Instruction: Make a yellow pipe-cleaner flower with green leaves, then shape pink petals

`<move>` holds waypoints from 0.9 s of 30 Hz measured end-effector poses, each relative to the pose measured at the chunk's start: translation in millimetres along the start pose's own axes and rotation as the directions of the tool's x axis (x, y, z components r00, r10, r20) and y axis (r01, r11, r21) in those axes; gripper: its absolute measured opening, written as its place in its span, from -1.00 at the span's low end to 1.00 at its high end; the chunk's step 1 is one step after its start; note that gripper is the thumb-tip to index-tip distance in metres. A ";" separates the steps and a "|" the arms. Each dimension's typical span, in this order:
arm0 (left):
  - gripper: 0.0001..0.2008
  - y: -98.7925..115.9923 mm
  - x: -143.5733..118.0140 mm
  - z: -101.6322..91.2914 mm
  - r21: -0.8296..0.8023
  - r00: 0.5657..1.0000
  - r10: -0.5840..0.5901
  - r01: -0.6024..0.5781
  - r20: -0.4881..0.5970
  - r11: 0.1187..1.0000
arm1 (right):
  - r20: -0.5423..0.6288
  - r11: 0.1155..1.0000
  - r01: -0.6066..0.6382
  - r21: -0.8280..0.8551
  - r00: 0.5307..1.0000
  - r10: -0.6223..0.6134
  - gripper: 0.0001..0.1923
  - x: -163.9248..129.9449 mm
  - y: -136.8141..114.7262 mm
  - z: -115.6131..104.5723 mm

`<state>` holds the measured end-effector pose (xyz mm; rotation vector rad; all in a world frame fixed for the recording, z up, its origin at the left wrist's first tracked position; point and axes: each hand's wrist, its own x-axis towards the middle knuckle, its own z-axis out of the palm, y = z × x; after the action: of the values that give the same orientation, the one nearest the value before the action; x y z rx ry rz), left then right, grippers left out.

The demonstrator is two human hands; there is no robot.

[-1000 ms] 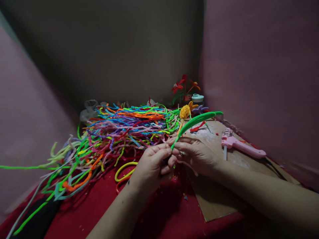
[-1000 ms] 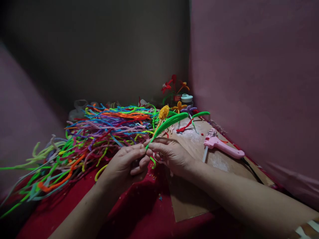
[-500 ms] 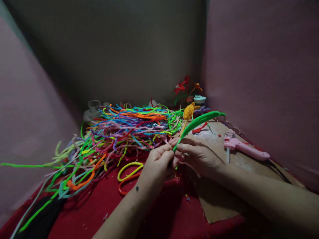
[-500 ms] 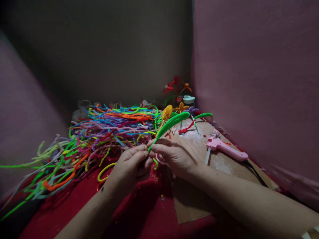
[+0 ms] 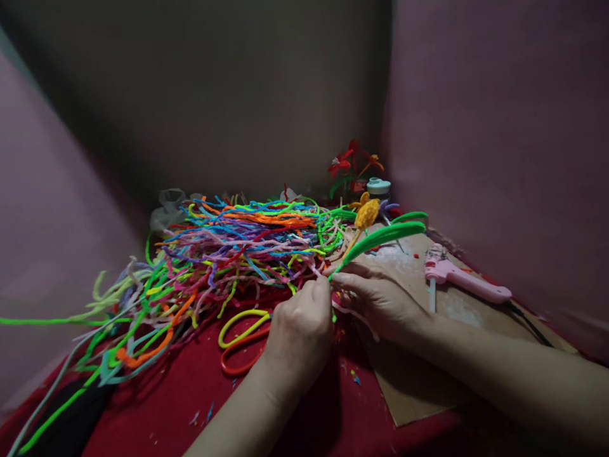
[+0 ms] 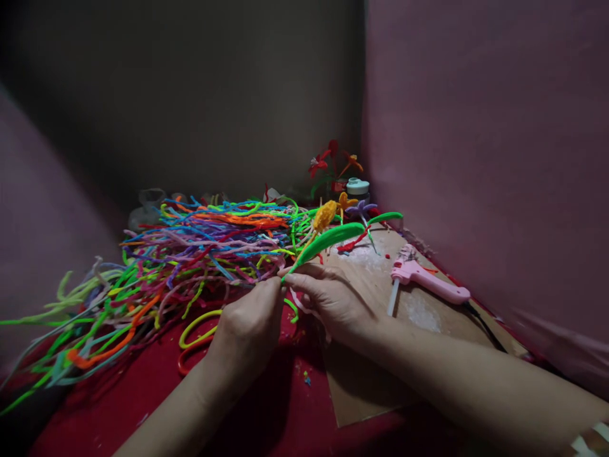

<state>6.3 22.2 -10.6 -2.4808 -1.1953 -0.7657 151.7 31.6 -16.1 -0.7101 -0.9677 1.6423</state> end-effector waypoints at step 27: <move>-0.87 -7.6 14.1 -23.5 -0.558 0.758 0.118 0.566 0.641 -0.607 | 0.182 0.988 0.132 -0.083 0.977 -0.115 -0.78 -1.5 -11.3 2.6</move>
<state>-0.4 25.0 17.0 -3.6565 -1.9427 -2.9979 155.4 30.9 -5.1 -0.5620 -1.1996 1.5772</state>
